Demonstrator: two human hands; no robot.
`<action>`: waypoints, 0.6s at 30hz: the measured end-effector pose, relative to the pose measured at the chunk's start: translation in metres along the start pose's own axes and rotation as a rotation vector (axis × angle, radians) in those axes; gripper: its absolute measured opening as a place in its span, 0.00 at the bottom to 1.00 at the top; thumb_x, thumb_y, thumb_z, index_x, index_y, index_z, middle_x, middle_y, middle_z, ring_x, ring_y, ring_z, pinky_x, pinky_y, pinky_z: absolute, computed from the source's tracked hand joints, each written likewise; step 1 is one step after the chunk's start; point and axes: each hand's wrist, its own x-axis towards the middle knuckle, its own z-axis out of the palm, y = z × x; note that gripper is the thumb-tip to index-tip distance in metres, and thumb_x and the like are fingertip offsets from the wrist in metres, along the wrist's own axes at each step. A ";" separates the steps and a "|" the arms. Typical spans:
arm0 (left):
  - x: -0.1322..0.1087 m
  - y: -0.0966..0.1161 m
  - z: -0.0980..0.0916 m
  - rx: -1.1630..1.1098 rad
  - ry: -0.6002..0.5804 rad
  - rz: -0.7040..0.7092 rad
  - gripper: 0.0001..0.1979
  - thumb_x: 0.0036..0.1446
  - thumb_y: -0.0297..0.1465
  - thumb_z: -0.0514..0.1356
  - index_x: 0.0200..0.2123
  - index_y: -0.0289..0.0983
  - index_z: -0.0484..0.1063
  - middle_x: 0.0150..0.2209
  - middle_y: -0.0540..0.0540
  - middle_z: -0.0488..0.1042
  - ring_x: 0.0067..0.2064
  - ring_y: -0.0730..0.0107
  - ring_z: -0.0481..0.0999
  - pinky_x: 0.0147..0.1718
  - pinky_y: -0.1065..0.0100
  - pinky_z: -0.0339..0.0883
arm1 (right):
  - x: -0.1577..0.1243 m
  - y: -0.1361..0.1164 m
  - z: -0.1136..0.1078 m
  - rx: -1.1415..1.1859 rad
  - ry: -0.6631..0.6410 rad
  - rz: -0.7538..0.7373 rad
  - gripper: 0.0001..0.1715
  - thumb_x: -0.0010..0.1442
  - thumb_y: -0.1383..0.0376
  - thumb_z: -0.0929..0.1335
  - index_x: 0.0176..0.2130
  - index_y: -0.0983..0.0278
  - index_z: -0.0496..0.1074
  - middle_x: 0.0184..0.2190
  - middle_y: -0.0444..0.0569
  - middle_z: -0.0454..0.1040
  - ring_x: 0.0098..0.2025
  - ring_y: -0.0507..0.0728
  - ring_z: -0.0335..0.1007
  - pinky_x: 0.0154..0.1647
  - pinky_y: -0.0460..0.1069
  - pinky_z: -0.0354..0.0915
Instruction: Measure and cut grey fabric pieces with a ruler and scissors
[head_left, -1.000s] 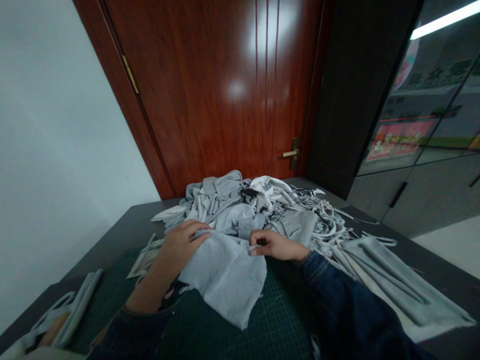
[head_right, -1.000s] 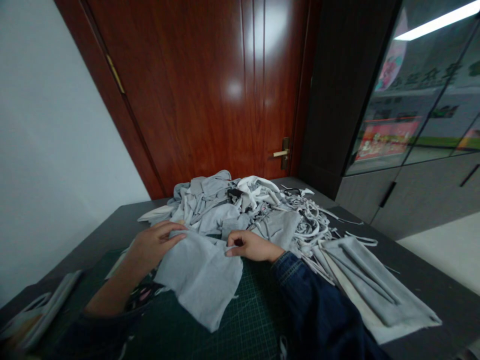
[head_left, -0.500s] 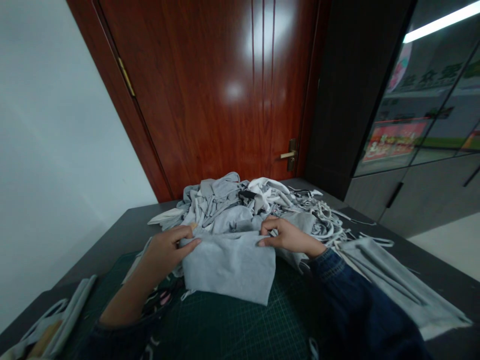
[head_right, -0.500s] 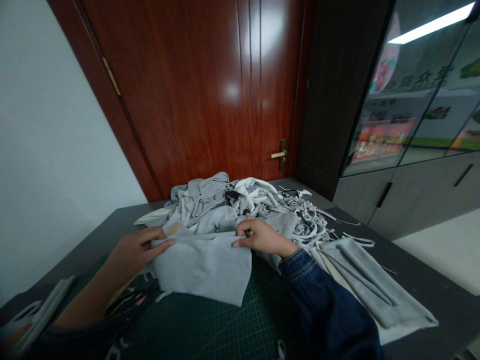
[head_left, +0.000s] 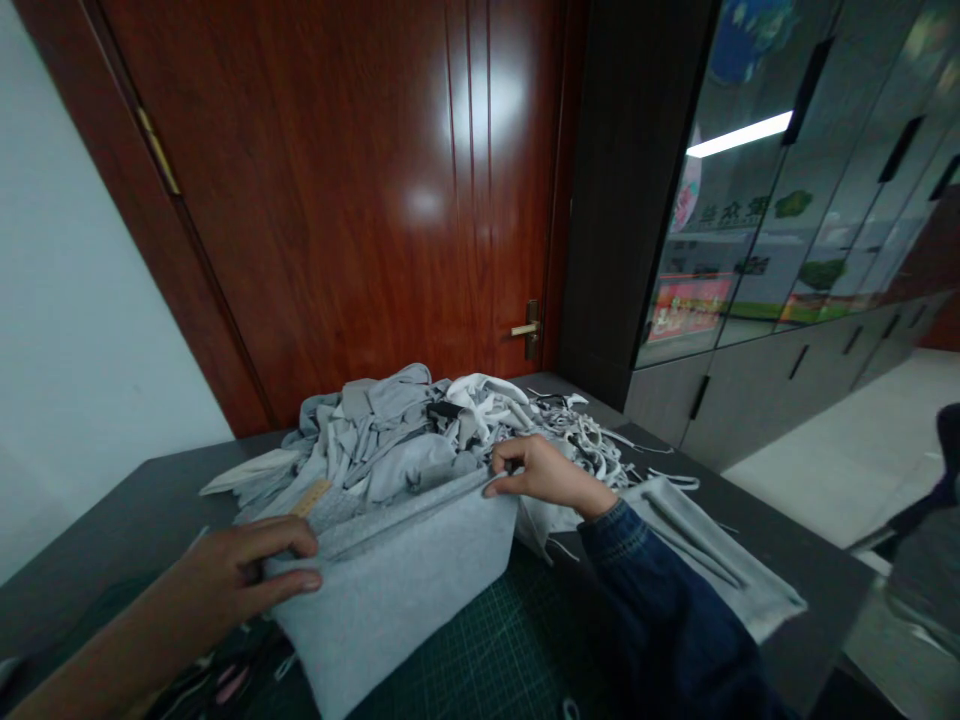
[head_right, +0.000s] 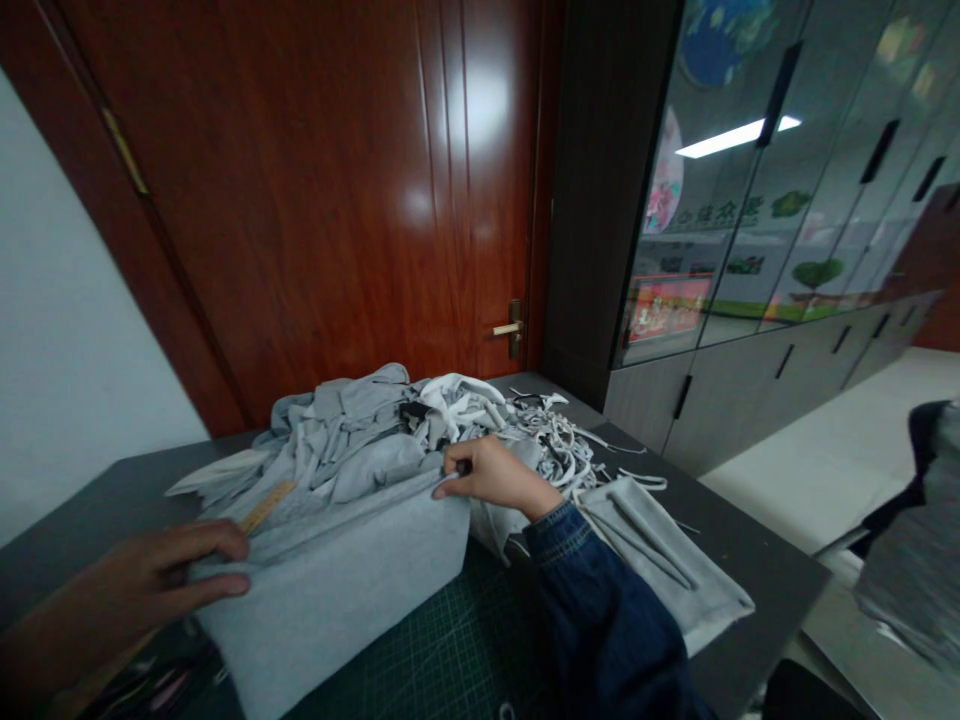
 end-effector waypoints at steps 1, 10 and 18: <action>0.001 -0.002 -0.002 0.001 -0.043 -0.017 0.12 0.55 0.45 0.63 0.26 0.46 0.78 0.28 0.57 0.79 0.31 0.70 0.74 0.33 0.74 0.63 | 0.000 0.000 0.000 0.007 0.006 0.013 0.23 0.57 0.50 0.77 0.26 0.63 0.70 0.24 0.39 0.66 0.31 0.53 0.62 0.33 0.46 0.55; 0.002 -0.014 0.000 0.048 0.103 -0.024 0.19 0.59 0.48 0.61 0.23 0.43 0.72 0.26 0.54 0.74 0.33 0.69 0.72 0.37 0.71 0.64 | 0.000 0.003 0.000 0.012 0.085 -0.003 0.35 0.58 0.42 0.74 0.20 0.62 0.59 0.20 0.38 0.56 0.26 0.50 0.53 0.29 0.47 0.50; 0.002 0.009 -0.010 0.079 0.190 -0.078 0.12 0.53 0.43 0.61 0.27 0.41 0.72 0.30 0.50 0.77 0.34 0.65 0.76 0.36 0.68 0.66 | -0.006 0.001 -0.004 0.037 0.171 -0.016 0.26 0.60 0.46 0.74 0.25 0.61 0.69 0.25 0.43 0.70 0.31 0.55 0.67 0.34 0.49 0.59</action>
